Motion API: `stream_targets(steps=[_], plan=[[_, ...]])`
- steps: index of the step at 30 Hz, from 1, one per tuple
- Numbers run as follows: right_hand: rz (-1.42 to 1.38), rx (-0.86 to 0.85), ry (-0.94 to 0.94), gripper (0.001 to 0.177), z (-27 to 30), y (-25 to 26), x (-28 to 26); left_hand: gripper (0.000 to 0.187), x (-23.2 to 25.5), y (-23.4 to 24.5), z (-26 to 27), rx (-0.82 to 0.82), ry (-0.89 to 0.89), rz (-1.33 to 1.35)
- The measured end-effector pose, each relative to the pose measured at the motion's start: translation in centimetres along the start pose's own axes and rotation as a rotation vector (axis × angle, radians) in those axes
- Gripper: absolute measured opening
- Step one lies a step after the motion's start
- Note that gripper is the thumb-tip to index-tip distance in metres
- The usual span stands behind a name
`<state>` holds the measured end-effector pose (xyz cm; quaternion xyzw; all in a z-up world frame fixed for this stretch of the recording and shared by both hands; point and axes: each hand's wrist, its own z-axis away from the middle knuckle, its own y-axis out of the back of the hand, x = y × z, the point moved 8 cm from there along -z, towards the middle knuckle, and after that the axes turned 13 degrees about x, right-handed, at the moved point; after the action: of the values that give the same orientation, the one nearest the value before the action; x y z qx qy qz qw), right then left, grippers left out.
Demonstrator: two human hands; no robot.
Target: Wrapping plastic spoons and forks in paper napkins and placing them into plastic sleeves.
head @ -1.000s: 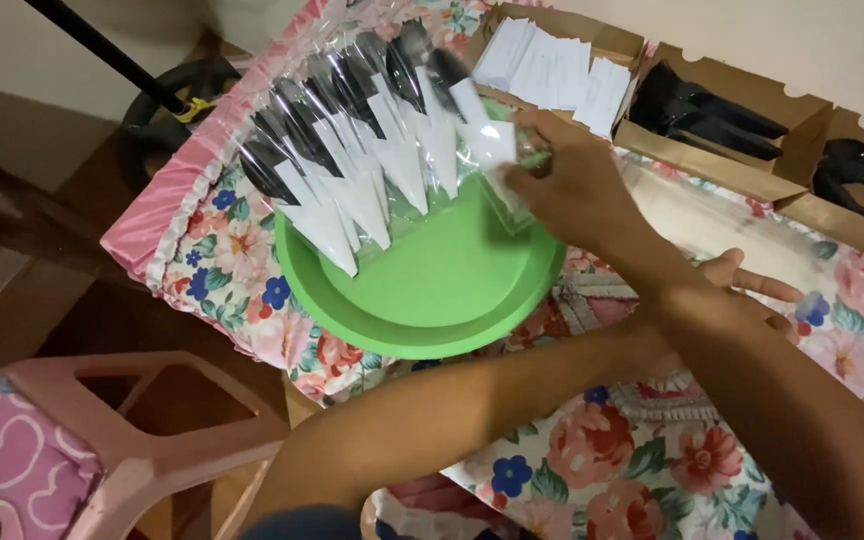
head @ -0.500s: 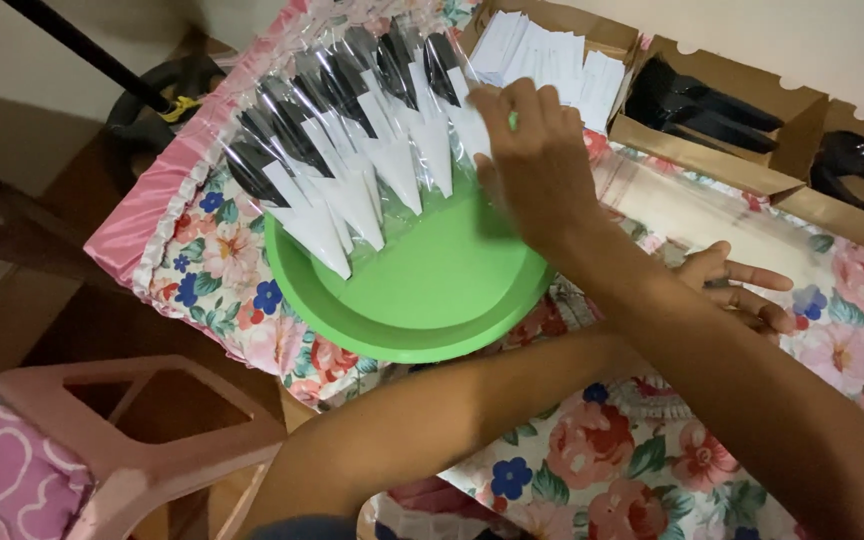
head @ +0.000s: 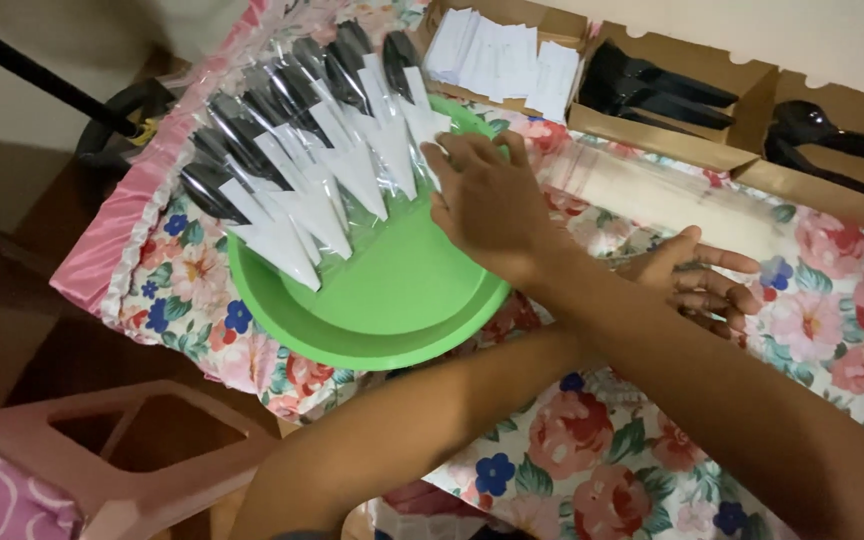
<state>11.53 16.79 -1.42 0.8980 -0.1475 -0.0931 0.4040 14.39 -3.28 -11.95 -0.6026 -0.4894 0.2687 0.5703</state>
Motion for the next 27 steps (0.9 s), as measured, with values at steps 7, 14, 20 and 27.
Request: stream_targets(steps=[7, 14, 20, 27], plan=[[0.072, 0.131, 0.060, 0.037, -0.4, 0.7, -0.4, 0.066, -0.5, 0.3, -0.6, -0.035, 0.104, 0.072], [0.156, 0.151, 0.112, 0.060, -2.1, 1.6, 0.3, 0.065, -0.4, 2.1, -1.1, -0.214, 0.166, 0.188], [0.196, 0.203, 0.150, 0.051, -2.4, 2.0, 0.3, 0.070, -1.1, 4.1, -2.3, -0.269, 0.196, 0.216], [0.136, 0.187, 0.120, 0.060, -1.8, 1.9, 0.6, 0.068, -0.6, 3.0, -1.6, -0.179, 0.170, 0.158]])
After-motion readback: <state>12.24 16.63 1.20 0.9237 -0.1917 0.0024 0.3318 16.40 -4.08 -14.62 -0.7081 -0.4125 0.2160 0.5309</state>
